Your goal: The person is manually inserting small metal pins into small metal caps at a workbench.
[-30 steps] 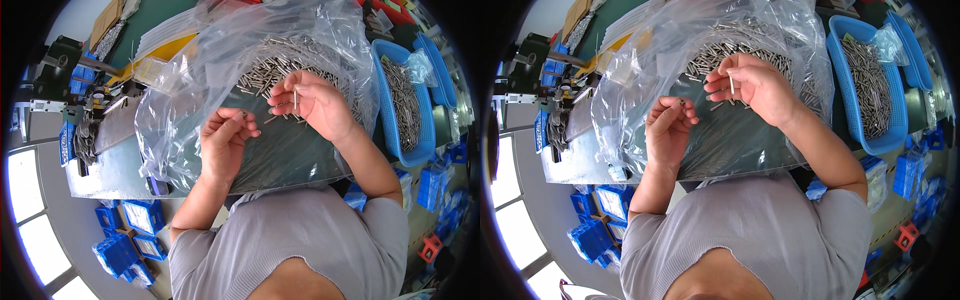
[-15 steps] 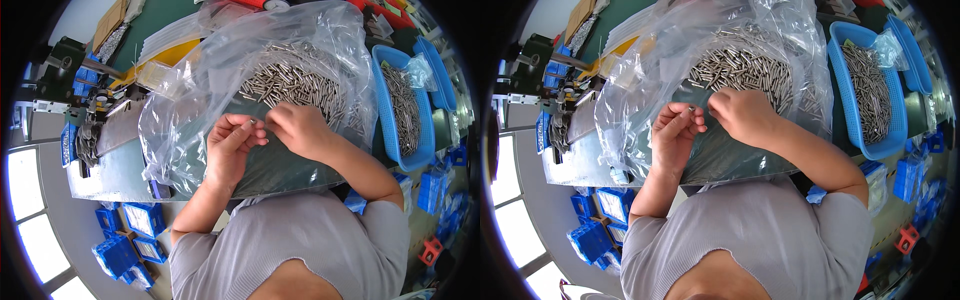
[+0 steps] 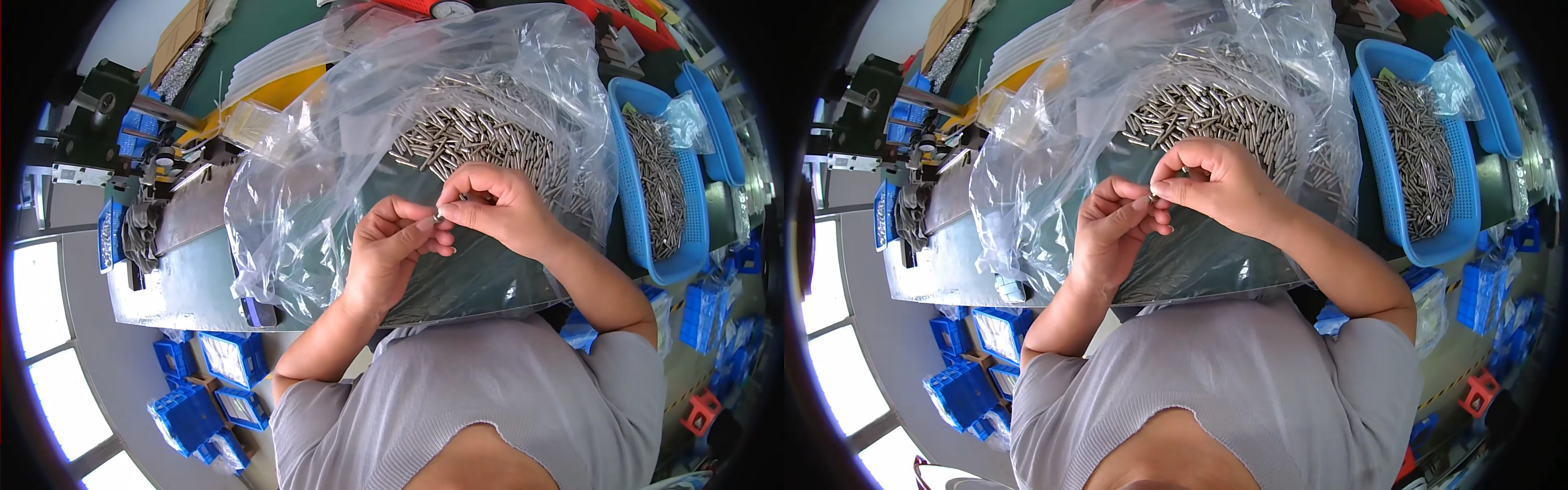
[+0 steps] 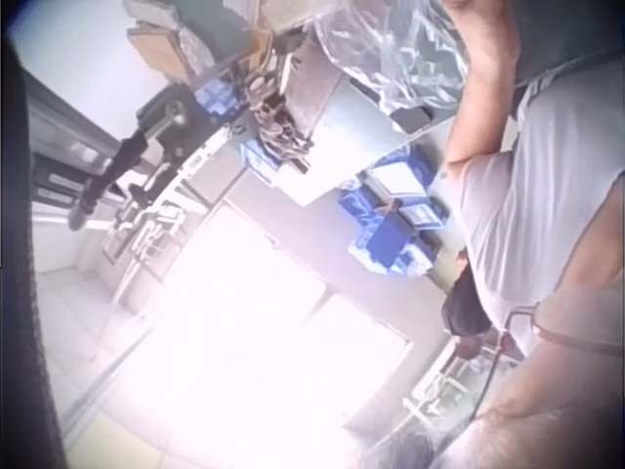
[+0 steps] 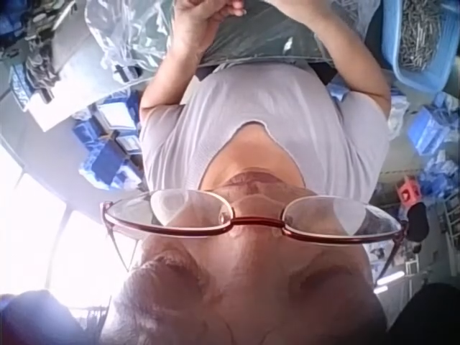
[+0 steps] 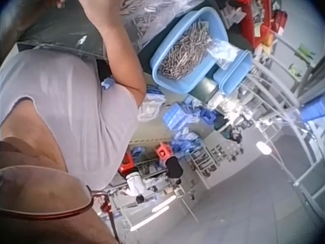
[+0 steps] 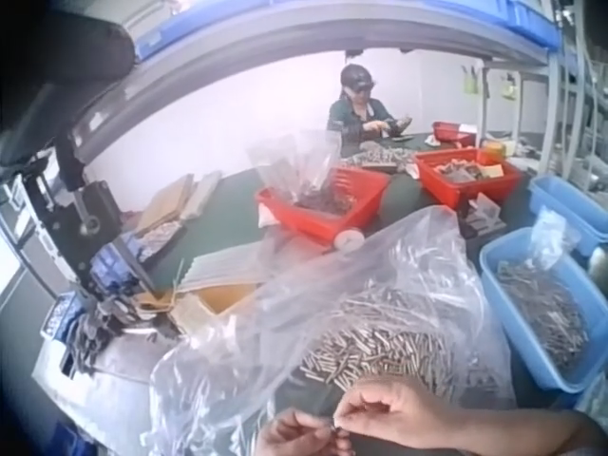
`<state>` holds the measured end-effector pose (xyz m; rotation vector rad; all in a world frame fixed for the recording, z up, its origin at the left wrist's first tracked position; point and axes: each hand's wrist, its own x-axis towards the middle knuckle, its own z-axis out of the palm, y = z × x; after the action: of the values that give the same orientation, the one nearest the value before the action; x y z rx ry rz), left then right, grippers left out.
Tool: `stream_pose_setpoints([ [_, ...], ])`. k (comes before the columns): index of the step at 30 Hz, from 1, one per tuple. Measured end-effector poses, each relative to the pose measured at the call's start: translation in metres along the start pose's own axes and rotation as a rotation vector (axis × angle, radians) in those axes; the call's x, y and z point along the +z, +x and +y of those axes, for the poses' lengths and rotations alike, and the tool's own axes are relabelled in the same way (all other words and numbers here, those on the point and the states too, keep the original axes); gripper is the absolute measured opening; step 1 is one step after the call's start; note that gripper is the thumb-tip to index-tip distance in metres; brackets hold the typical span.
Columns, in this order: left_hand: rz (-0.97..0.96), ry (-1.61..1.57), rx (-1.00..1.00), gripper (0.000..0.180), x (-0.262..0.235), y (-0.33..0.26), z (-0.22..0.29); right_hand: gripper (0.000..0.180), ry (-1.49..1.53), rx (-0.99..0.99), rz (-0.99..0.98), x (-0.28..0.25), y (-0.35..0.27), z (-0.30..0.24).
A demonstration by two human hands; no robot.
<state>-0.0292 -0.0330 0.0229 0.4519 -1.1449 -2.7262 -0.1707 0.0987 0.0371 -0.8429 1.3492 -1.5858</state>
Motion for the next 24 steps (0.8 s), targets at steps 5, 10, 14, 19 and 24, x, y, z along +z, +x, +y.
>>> stream_pose_setpoints([
  [5,0.009,-0.002,0.008,0.005,-0.001,-0.001,-0.001,0.010,-0.195,-0.116,0.062,0.004,-0.001,0.002],
  [10,0.017,-0.005,0.012,0.006,0.000,0.001,-0.001,0.009,-0.149,-0.095,0.048,0.004,-0.001,0.003],
  [14,0.023,0.006,-0.006,0.005,0.001,-0.002,-0.001,0.008,-0.137,-0.050,0.195,-0.005,-0.001,-0.004],
  [19,0.034,-0.009,-0.014,0.005,0.003,-0.001,-0.002,0.011,0.374,-0.020,0.241,-0.026,0.004,-0.013],
  [24,0.063,-0.051,-0.006,0.005,0.004,-0.001,0.000,0.015,-0.953,-0.309,0.282,-0.015,0.004,0.000],
])
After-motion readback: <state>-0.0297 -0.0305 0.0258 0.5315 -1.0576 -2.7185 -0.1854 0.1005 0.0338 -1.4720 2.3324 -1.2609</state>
